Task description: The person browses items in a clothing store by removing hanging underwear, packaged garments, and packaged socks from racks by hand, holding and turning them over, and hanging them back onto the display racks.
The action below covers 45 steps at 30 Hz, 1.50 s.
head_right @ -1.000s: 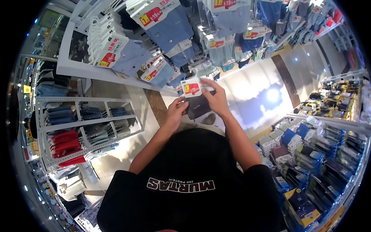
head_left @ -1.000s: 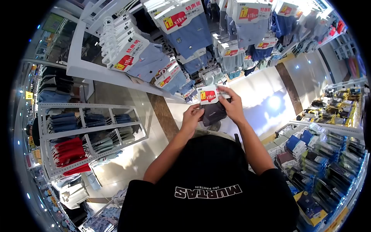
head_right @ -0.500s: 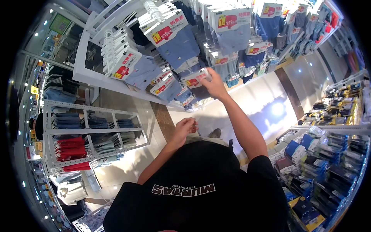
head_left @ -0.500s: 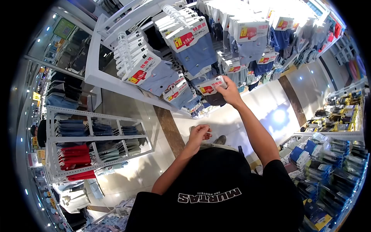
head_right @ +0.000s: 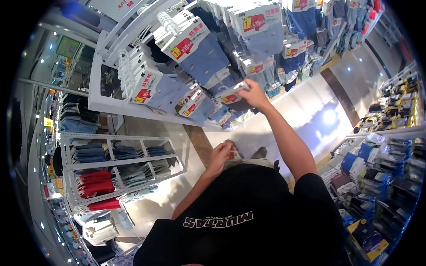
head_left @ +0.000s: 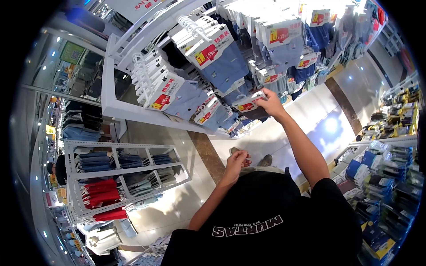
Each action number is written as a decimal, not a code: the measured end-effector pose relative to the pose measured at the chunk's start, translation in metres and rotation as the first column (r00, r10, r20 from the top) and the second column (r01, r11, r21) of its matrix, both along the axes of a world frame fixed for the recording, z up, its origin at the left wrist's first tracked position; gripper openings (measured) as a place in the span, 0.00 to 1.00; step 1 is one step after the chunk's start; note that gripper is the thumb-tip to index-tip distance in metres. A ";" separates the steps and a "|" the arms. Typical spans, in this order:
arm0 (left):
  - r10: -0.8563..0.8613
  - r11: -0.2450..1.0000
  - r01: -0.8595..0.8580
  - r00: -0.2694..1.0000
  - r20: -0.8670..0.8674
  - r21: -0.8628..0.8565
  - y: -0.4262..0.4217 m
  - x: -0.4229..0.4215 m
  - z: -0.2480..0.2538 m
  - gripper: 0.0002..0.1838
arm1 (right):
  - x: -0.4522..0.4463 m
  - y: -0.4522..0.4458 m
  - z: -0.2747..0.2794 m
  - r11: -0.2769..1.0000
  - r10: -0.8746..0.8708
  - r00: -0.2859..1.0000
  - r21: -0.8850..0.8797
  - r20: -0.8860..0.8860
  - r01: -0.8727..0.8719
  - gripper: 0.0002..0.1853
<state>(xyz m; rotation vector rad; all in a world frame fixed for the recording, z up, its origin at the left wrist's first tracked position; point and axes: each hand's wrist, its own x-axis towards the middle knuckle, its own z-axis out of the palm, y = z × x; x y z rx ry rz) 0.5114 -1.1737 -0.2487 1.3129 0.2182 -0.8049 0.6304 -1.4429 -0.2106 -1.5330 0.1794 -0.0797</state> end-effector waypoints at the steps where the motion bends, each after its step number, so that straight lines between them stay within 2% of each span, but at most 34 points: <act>1: 0.004 1.000 -0.004 1.000 -0.012 0.015 0.001 -0.001 -0.002 0.13 | -0.003 -0.002 -0.003 0.997 -0.030 0.999 0.076 0.035 0.027 0.11; 8: -0.061 0.996 0.060 0.998 0.015 0.059 -0.005 -0.002 0.000 0.15 | 0.017 -0.004 -0.004 0.997 -0.020 0.998 0.082 0.059 0.015 0.15; 12: -0.074 0.996 0.072 0.996 0.042 0.059 -0.012 0.001 0.005 0.16 | 0.037 0.000 0.002 0.999 -0.034 0.995 -0.015 0.091 0.036 0.19; 13: -0.075 0.995 0.072 0.996 0.042 0.064 -0.012 0.000 0.005 0.16 | 0.040 -0.001 0.004 1.000 0.000 1.000 0.003 0.019 0.000 0.18; 16: -0.080 0.994 0.078 0.996 0.027 0.082 -0.009 0.000 0.006 0.15 | 0.074 -0.001 -0.056 0.995 -0.060 0.998 0.086 0.030 0.057 0.17; 17: -0.077 0.993 0.075 0.997 0.017 0.088 -0.008 -0.001 0.005 0.15 | 0.071 0.002 -0.049 0.994 -0.050 0.999 0.096 0.018 0.048 0.16; 20: -0.049 0.993 0.047 0.999 0.021 0.111 -0.004 -0.002 0.004 0.15 | 0.062 0.013 -0.040 0.991 -0.103 0.992 -0.073 0.075 0.109 0.15; 21: -0.034 0.994 0.031 0.999 0.031 0.107 -0.004 -0.001 0.005 0.15 | 0.055 0.014 -0.027 0.978 -0.076 0.993 -0.199 -0.085 0.058 0.21; 24: 0.001 0.994 -0.006 0.999 0.052 0.107 -0.001 0.000 0.009 0.14 | 0.036 0.030 -0.005 0.830 -0.287 0.917 -0.405 0.278 0.383 0.23; 25: 0.004 0.994 -0.010 0.998 0.061 0.110 -0.001 0.001 0.011 0.14 | 0.030 0.030 0.012 0.849 -0.255 0.922 -0.389 0.291 0.357 0.24; 28: -0.005 0.996 -0.001 0.997 0.072 0.086 -0.003 0.002 0.008 0.13 | 0.023 0.033 0.073 0.827 -0.250 0.833 -0.338 0.494 0.449 0.23; 31: -0.025 0.997 0.020 0.998 0.066 0.072 -0.007 0.003 0.008 0.13 | 0.030 0.037 0.123 0.869 -0.242 0.791 -0.238 0.561 0.434 0.28; 35: -0.057 0.996 0.052 0.996 0.067 0.077 -0.011 0.003 0.009 0.14 | 0.066 0.038 0.150 0.873 -0.247 0.741 -0.187 0.625 0.449 0.37; 38: -0.057 0.995 0.050 0.995 0.083 0.086 -0.011 0.003 0.009 0.14 | 0.079 0.040 0.169 0.949 -0.202 0.772 -0.073 0.602 0.305 0.42; 39: -0.052 0.995 0.044 0.995 0.090 0.090 -0.010 0.003 0.008 0.15 | 0.082 0.041 0.172 0.947 -0.232 0.767 -0.040 0.598 0.318 0.41; 42: -0.028 0.993 0.016 0.994 0.104 0.115 -0.008 0.002 0.008 0.15 | 0.075 0.038 0.184 0.947 -0.219 0.828 -0.093 0.517 0.308 0.37; 43: -0.011 0.994 0.001 0.995 0.101 0.106 -0.007 0.004 0.007 0.15 | 0.081 0.039 0.177 0.968 -0.193 0.822 -0.032 0.536 0.249 0.28; 45: 0.010 0.996 -0.018 0.996 0.092 0.088 -0.004 0.008 0.004 0.14 | 0.078 0.044 0.177 0.981 -0.124 0.872 -0.076 0.474 0.180 0.23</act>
